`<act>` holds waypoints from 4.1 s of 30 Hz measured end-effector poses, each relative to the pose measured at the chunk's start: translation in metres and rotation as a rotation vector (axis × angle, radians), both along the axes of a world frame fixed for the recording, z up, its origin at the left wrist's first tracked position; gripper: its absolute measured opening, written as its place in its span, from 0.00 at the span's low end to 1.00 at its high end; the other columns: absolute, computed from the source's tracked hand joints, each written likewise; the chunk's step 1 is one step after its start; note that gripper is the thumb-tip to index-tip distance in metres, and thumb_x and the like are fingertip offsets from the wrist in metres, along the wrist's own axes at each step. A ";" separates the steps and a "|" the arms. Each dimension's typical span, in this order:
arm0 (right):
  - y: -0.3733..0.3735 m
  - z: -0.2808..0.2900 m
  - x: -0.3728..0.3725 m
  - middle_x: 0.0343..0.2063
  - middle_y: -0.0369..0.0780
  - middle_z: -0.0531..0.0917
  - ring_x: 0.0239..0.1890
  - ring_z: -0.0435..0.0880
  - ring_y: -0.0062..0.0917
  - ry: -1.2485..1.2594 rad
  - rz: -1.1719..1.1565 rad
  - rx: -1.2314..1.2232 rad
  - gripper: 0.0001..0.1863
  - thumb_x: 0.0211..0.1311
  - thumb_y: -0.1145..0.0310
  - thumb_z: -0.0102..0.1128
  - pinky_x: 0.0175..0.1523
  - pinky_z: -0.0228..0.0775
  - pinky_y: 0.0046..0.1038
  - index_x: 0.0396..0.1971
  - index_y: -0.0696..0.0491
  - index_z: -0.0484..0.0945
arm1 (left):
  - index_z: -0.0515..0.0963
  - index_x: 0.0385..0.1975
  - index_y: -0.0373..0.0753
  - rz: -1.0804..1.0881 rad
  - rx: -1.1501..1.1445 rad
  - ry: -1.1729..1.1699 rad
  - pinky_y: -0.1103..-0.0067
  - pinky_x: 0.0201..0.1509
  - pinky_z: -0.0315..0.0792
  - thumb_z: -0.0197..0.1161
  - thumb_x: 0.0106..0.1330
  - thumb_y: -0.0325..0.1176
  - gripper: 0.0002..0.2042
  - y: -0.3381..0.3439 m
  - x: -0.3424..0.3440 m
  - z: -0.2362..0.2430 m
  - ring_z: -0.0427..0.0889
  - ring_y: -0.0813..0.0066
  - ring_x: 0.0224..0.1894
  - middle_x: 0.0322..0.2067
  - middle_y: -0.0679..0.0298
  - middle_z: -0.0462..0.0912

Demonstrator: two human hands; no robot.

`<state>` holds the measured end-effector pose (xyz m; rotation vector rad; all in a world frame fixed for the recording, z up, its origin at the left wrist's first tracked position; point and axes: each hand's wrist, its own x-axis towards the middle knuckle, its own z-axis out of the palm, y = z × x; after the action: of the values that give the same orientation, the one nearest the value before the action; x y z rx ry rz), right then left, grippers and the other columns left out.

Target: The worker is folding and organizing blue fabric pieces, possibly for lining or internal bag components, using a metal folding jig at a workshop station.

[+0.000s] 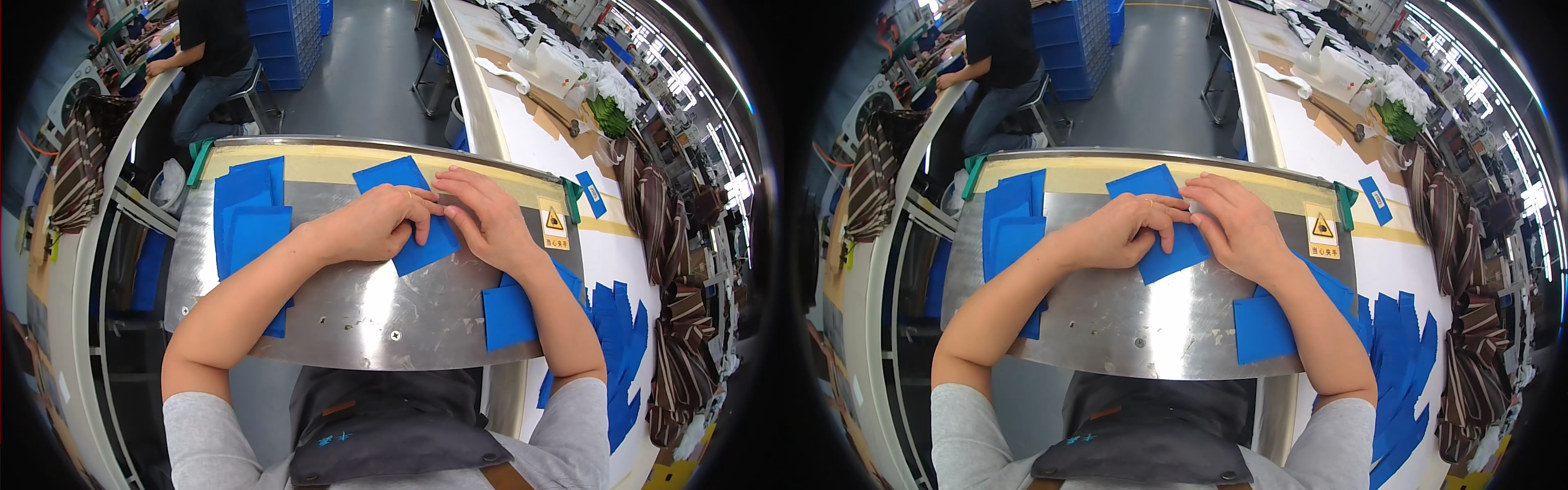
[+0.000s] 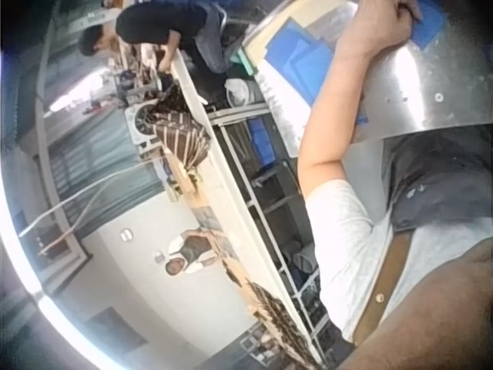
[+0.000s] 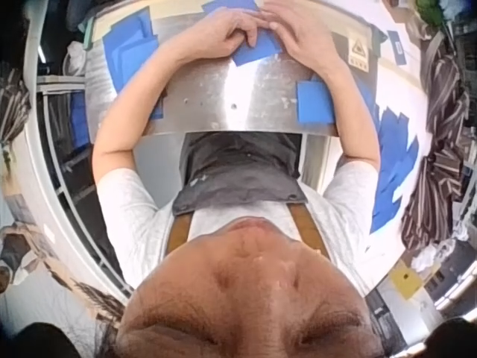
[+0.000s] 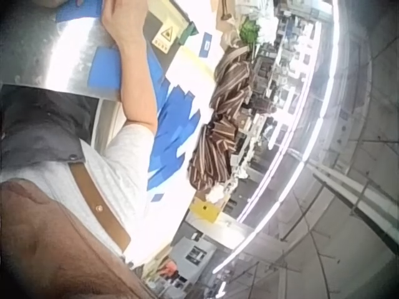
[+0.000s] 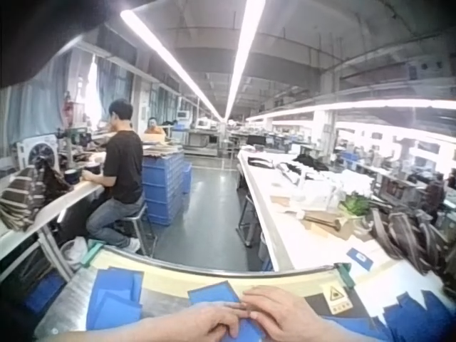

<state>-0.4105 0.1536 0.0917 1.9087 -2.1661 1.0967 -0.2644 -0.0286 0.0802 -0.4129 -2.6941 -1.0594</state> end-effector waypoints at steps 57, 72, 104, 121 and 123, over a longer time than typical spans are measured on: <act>0.004 -0.005 -0.004 0.52 0.45 0.75 0.60 0.70 0.39 0.381 -0.210 0.230 0.26 0.63 0.57 0.65 0.63 0.68 0.37 0.55 0.59 0.77 | 0.76 0.57 0.33 0.374 -0.416 0.162 0.61 0.71 0.57 0.61 0.65 0.36 0.22 -0.006 0.003 -0.012 0.65 0.51 0.65 0.60 0.53 0.73; 0.010 0.006 -0.013 0.49 0.39 0.79 0.54 0.78 0.35 0.331 -0.303 0.282 0.17 0.60 0.66 0.68 0.60 0.71 0.35 0.49 0.53 0.80 | 0.78 0.52 0.32 0.447 -0.437 0.288 0.63 0.68 0.62 0.66 0.63 0.46 0.25 -0.004 -0.002 -0.018 0.73 0.53 0.60 0.54 0.51 0.78; 0.007 0.017 -0.003 0.48 0.41 0.79 0.51 0.81 0.37 0.341 -0.245 0.377 0.21 0.63 0.61 0.65 0.58 0.73 0.35 0.54 0.54 0.79 | 0.76 0.56 0.33 0.445 -0.128 -0.159 0.65 0.61 0.66 0.45 0.76 0.38 0.19 -0.030 0.015 0.047 0.77 0.53 0.52 0.44 0.49 0.83; 0.114 0.110 0.015 0.35 0.42 0.82 0.41 0.82 0.42 0.281 -0.057 0.606 0.07 0.55 0.74 0.67 0.45 0.73 0.38 0.32 0.54 0.78 | 0.82 0.22 0.31 0.550 -0.710 -0.459 0.64 0.36 0.79 0.69 0.60 0.48 0.21 -0.004 0.121 0.064 0.86 0.51 0.32 0.21 0.48 0.82; 0.122 0.109 0.023 0.39 0.43 0.83 0.44 0.83 0.43 0.087 -0.014 0.676 0.11 0.54 0.73 0.69 0.48 0.74 0.36 0.37 0.54 0.80 | 0.79 0.20 0.32 0.647 -0.669 -0.426 0.64 0.32 0.76 0.68 0.63 0.45 0.20 -0.005 0.131 0.038 0.85 0.52 0.28 0.19 0.50 0.81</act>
<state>-0.3870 0.2759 0.2011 2.0898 -2.7166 0.2625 -0.1338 -0.0332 0.1187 0.6387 -3.1274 -0.0507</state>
